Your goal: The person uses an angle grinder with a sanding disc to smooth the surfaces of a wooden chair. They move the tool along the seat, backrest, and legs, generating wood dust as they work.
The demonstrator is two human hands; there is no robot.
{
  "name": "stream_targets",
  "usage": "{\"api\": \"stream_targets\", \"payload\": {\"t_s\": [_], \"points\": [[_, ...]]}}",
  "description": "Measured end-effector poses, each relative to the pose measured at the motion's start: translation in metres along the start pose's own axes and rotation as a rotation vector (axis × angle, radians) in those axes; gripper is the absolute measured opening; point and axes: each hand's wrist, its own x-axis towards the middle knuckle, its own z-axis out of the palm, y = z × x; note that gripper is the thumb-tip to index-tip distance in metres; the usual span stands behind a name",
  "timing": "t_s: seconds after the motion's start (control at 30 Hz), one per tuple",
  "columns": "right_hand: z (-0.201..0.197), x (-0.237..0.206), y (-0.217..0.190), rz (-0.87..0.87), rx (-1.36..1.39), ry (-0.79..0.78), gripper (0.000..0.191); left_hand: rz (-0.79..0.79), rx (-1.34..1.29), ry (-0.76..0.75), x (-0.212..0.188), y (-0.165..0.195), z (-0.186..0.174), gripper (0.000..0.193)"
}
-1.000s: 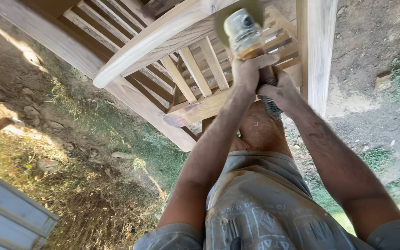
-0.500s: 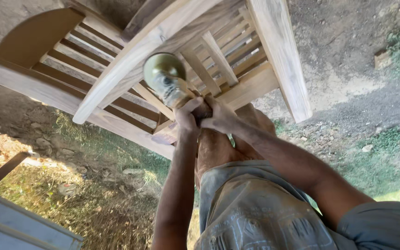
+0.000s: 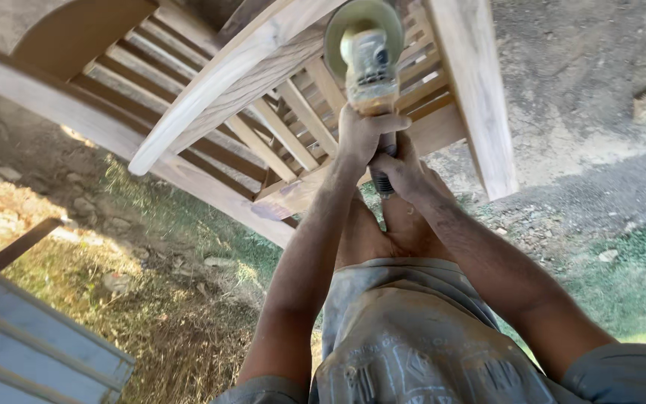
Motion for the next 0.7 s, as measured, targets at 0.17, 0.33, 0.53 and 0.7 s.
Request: {"api": "stream_targets", "payload": {"t_s": [0.17, 0.33, 0.53, 0.7], "points": [[0.055, -0.016, 0.015, 0.143, -0.369, -0.127, 0.061, 0.090, -0.234, 0.089, -0.054, -0.033, -0.068, 0.026], [0.104, -0.032, 0.032, 0.011, -0.656, -0.249, 0.092, 0.112, -0.490, 0.254, -0.104, -0.071, -0.122, 0.033], [0.131, -0.027, 0.045, 0.201, -0.752, -0.250, 0.076, 0.022, -0.640, 0.326, -0.102, -0.090, -0.158, 0.038], [0.097, -0.028, 0.045, 0.077, -0.600, -0.118, 0.073, -0.003, -0.547, 0.285, -0.075, -0.088, -0.119, 0.034]]}}
